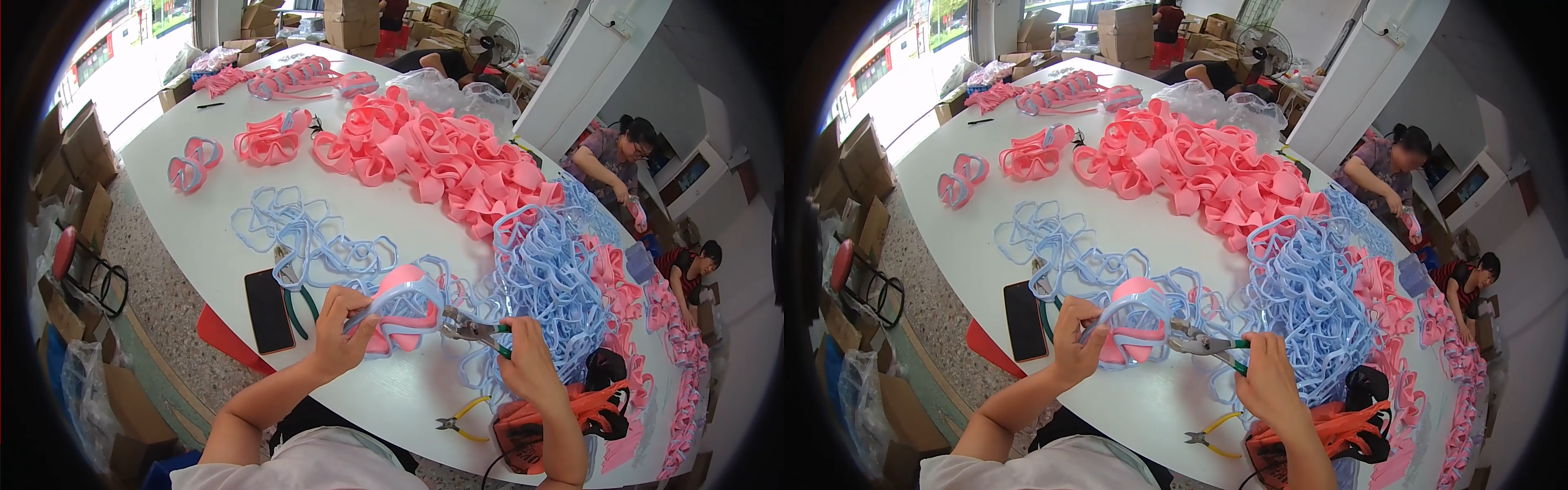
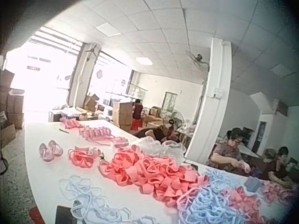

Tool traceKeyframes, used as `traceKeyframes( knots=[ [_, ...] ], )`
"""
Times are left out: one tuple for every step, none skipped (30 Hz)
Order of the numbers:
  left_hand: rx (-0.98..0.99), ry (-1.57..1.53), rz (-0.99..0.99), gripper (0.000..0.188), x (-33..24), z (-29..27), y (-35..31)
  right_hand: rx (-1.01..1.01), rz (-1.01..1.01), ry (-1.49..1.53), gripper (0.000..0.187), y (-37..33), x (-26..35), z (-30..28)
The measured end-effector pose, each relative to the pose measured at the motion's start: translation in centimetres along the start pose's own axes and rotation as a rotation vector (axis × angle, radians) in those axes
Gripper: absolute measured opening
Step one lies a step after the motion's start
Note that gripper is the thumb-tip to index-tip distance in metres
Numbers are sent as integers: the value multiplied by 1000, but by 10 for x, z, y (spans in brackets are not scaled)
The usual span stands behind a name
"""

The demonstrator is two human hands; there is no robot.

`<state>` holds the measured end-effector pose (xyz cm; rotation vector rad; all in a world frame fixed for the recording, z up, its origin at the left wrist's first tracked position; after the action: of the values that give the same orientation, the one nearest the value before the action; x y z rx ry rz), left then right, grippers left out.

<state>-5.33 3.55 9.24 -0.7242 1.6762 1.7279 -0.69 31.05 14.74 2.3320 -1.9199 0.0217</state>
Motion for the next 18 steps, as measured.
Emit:
traceKeyframes(
  knots=[
    [4, 16, 54, 21, -3, 0, -1, -1, 2, 1, 49, 1, 1, -1],
    [8, 33, 107, 21, -5, 0, -2, -10, -5, -27, 49, 2, 2, -3],
    [10, 33, 108, 21, -4, 0, -3, -20, -13, -55, 49, 2, 4, -5],
    [6, 44, 110, 20, -2, -1, -3, -21, -12, -54, 49, 2, 4, -6],
    [1, 55, 112, 20, -1, -1, -3, -21, -27, -69, 49, 3, 5, -7],
    [2, 56, 113, 20, 0, -2, -4, -22, -43, -84, 49, 3, 7, -7],
    [-1, 65, 118, 20, 0, -2, -4, -23, -42, -83, 49, 3, 7, -8],
    [-4, 74, 124, 21, 0, -3, -5, -34, -42, -110, 50, 3, 8, -9],
    [-2, 74, 124, 21, 0, -2, -5, -44, -43, -136, 50, 4, 8, -10],
    [-3, 78, 136, 21, 0, -2, -5, -45, -43, -135, 50, 4, 9, -11],
    [-5, 82, 149, 21, 0, -2, -5, -53, -46, -151, 51, 4, 9, -14],
    [-5, 83, 149, 21, 1, -3, -5, -60, -50, -167, 52, 4, 10, -16],
    [-12, 41, 82, 20, 5, -4, -6, -60, -53, -167, 52, 4, 10, -17],
    [-20, -1, 16, 20, 10, -6, -7, -62, -41, -168, 52, 4, 9, -18],
    [-23, 2, 16, 20, 10, -6, -7, -63, -28, -169, 52, 4, 8, -19],
    [-53, -21, -32, 19, 13, -7, -6, -64, -30, -172, 52, 3, 6, -16],
    [-83, -44, -80, 17, 17, -8, -6, -69, -18, -164, 52, 1, 3, -12],
    [-85, -45, -78, 17, 17, -7, -5, -73, -6, -156, 51, 0, 1, -10]
  ],
)
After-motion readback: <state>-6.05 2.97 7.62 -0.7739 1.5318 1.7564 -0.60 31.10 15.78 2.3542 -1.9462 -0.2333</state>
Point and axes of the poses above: each hand's wrist, its own y-axis towards the middle knuckle, its own z-axis out of the palm, x = y × z, the point moved 7 cm from there along y, towards the middle knuckle, and after that the axes turned 13 degrees about -y, right-handed, at the moved point
